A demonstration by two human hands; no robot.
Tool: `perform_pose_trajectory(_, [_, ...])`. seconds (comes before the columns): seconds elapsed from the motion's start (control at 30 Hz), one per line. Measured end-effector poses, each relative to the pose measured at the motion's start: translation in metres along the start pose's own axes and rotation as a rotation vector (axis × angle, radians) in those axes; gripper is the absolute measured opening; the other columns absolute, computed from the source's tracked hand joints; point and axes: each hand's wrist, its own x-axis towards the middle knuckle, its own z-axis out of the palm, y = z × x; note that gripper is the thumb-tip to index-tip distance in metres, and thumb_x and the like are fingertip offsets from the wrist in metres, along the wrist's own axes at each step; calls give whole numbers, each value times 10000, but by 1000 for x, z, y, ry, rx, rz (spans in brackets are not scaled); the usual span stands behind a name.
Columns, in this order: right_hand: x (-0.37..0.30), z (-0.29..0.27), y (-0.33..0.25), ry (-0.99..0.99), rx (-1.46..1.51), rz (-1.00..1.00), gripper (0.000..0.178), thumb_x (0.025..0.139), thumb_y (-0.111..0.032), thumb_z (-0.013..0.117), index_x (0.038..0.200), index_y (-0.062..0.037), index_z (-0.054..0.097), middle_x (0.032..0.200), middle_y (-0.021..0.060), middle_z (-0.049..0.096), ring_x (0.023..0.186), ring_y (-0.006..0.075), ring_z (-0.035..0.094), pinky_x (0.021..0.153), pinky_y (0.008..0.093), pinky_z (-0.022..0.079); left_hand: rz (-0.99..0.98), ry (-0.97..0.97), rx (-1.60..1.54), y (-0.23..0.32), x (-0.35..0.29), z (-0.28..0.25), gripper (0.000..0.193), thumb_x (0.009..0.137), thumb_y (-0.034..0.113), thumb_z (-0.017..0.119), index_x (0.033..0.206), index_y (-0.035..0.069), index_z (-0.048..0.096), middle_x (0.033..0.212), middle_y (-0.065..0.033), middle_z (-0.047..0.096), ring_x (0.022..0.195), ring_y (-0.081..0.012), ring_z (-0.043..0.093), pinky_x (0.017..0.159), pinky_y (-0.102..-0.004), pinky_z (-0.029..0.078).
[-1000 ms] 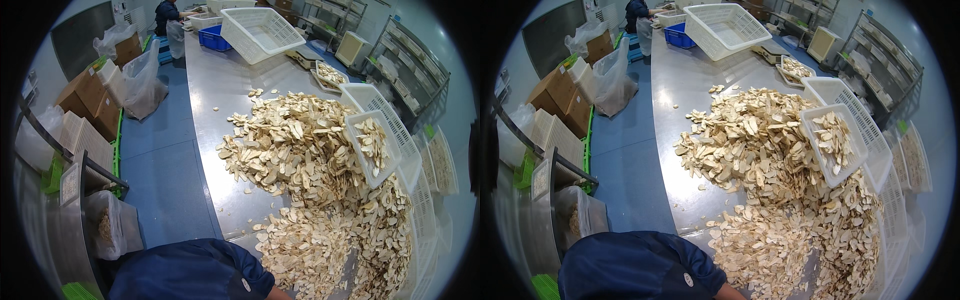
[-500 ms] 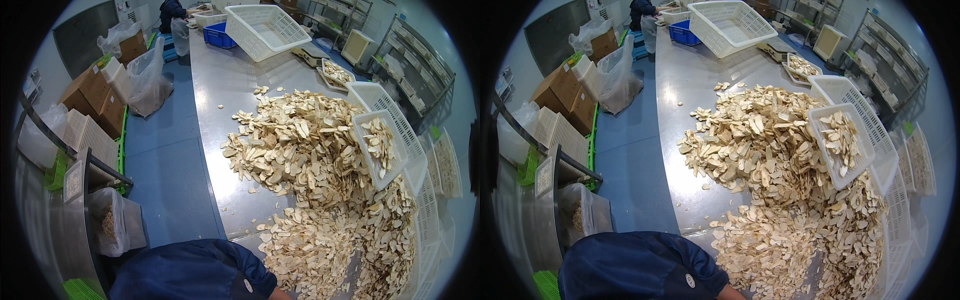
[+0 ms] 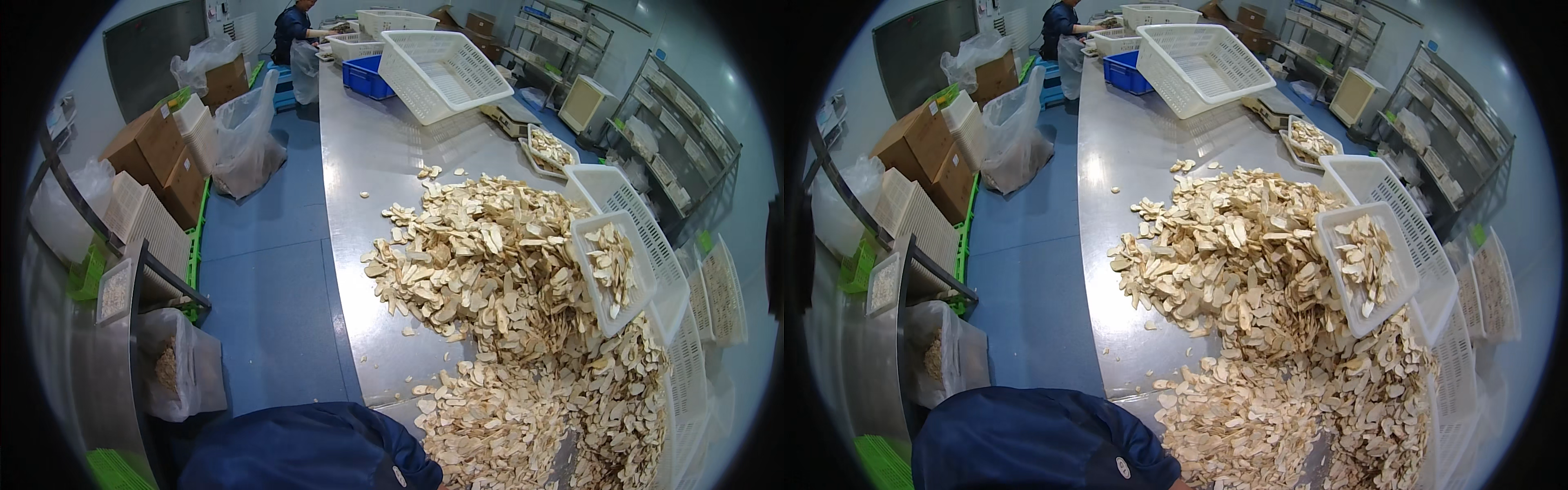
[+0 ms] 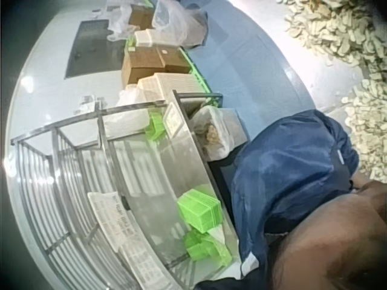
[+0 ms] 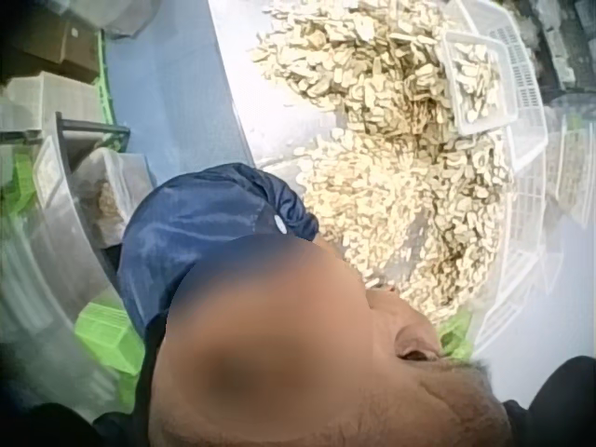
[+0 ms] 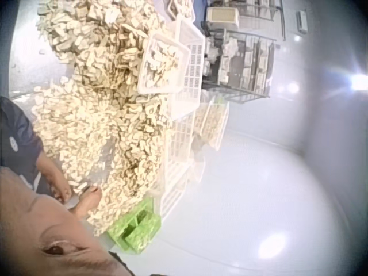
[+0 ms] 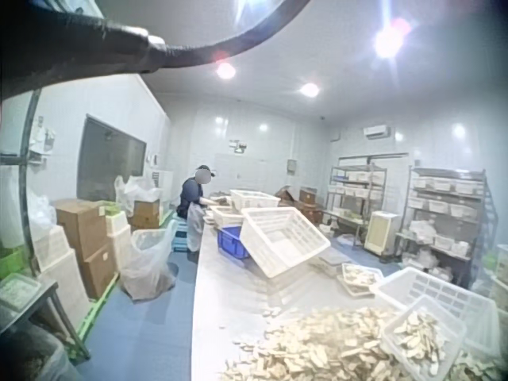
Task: The person sorts through a large pile of dried food slices on a stainless steel table by hand, picking up individual pieces and moving them into green plastic crates.
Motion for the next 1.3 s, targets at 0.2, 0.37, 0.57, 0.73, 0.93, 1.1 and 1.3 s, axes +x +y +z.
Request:
perform_pose_trajectory(0.2, [-1, -3, -4, -3, -3, -6, 281, 932, -278, 536, 950, -48, 694, 951, 209, 684, 866, 416, 630, 778, 503, 495, 27, 1, -14, 0, -2, -2, 145, 958, 251, 611, 956, 107, 631, 734, -5, 581, 544, -90, 447, 451, -263, 342])
perform_pose_trajectory(0.37, [-1, -4, -5, -7, 2, -4, 278, 937, -270, 537, 951, -41, 695, 956, 213, 685, 868, 417, 632, 779, 498, 497, 28, 3, -26, -1, -1, -2, 147, 957, 254, 611, 955, 109, 630, 735, -3, 582, 544, -88, 450, 449, -262, 341])
perform_pose_trajectory(0.57, [0, -4, -4, -26, 8, 17, 278, 940, -263, 536, 941, -32, 691, 943, 222, 683, 859, 422, 630, 771, 500, 495, 12, 3, -14, 2, -1, -3, 148, 956, 259, 610, 955, 112, 629, 736, -2, 583, 545, -87, 454, 447, -260, 341])
perform_pose_trajectory(0.73, [3, -10, -12, -69, 35, 17, 285, 937, -262, 538, 942, -20, 686, 934, 232, 680, 845, 427, 627, 765, 504, 491, 2, 18, 10, 6, -3, -8, 150, 955, 262, 610, 955, 113, 628, 737, 0, 585, 546, -85, 457, 445, -258, 340])
perform_pose_trajectory(0.93, [2, 8, 3, -12, 28, -3, 292, 940, -269, 531, 937, -22, 687, 930, 224, 680, 831, 422, 624, 754, 500, 494, 8, 33, 20, 1, -6, -5, 152, 954, 266, 610, 955, 116, 627, 738, 2, 586, 546, -83, 460, 443, -257, 340])
perform_pose_trajectory(1.1, [1, 5, 4, -11, 23, -6, 297, 944, -276, 526, 930, -29, 689, 926, 215, 681, 819, 416, 623, 745, 498, 498, 46, 11, -18, 0, -5, -6, 153, 953, 270, 609, 955, 118, 627, 739, 3, 587, 547, -82, 463, 441, -255, 340])
perform_pose_trajectory(1.3, [4, 10, 10, -3, 8, -18, 299, 941, -289, 529, 926, -37, 688, 933, 204, 685, 834, 414, 626, 755, 494, 502, 61, 5, -27, 5, -4, -7, 155, 951, 274, 609, 954, 120, 626, 740, 5, 588, 548, -80, 467, 439, -253, 339])
